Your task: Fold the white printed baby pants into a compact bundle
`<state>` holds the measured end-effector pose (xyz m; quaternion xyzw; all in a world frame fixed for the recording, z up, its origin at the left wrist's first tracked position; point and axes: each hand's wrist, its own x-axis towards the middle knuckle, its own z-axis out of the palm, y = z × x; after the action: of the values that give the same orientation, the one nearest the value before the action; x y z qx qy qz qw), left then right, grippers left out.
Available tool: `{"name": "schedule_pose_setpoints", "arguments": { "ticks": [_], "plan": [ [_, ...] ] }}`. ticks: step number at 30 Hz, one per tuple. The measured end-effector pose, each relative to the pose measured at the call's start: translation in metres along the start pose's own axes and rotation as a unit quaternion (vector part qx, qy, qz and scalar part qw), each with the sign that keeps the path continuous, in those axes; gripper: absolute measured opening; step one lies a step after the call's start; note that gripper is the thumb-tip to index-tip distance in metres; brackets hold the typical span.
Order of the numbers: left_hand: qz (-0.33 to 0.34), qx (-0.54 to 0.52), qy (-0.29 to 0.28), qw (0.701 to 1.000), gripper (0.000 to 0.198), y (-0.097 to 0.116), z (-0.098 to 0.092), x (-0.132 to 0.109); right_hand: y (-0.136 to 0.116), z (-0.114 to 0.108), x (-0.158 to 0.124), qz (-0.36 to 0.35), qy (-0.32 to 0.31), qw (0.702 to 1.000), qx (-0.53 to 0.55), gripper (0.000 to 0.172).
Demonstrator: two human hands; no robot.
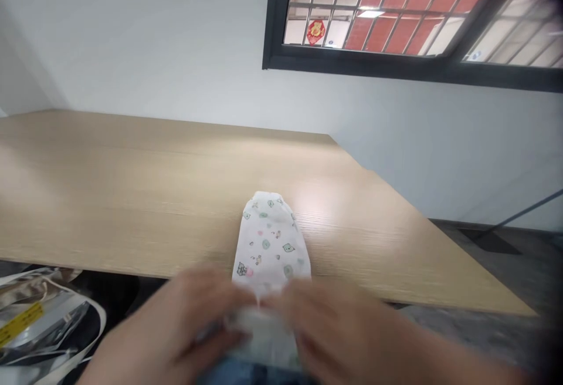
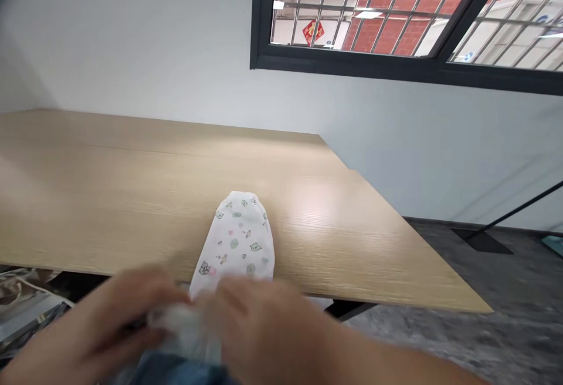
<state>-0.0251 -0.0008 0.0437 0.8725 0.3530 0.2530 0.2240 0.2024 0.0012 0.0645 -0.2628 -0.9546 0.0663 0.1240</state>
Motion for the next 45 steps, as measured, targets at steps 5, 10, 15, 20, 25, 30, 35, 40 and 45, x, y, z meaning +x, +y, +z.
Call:
{"name": "schedule_pose_setpoints", "arguments": {
  "ticks": [5,10,15,20,25,30,35,40,45],
  "plan": [
    [-0.114,0.168,0.015,0.979,0.027,-0.042,-0.031,0.099,0.095,-0.021,0.056,0.095,0.140,0.986,-0.001,0.025],
    [-0.156,0.217,-0.031,0.963,0.027,-0.100,-0.011,0.162,0.165,0.001,0.088,0.190,0.044,0.981,-0.021,0.026],
    [-0.155,0.240,-0.004,0.958,0.038,-0.112,0.015,0.152,0.142,0.026,0.076,0.117,0.089,0.983,-0.106,0.035],
    [-0.045,0.245,-0.025,0.968,0.042,-0.092,0.037,0.147,0.072,0.059,0.054,0.041,0.013,0.996,-0.075,0.027],
    [-0.012,0.227,-0.079,0.971,0.040,-0.104,0.054,0.178,0.027,0.097,0.041,0.097,0.028,0.993,-0.061,0.063],
    [-0.028,0.221,-0.093,0.970,0.041,-0.116,0.053,0.204,0.014,0.105,0.028,0.105,0.008,0.994,-0.008,0.066],
    [-0.047,0.260,-0.056,0.963,0.042,-0.106,0.057,0.194,0.015,0.083,0.028,0.088,0.004,0.996,0.030,0.060],
    [-0.020,0.304,-0.014,0.952,0.054,-0.090,0.053,0.144,0.054,0.051,0.033,0.083,0.055,0.994,0.046,0.018],
    [0.038,0.207,-0.089,0.974,0.044,-0.088,0.033,0.078,0.096,0.048,0.018,0.114,0.083,0.989,0.033,0.018]
  ]
}}
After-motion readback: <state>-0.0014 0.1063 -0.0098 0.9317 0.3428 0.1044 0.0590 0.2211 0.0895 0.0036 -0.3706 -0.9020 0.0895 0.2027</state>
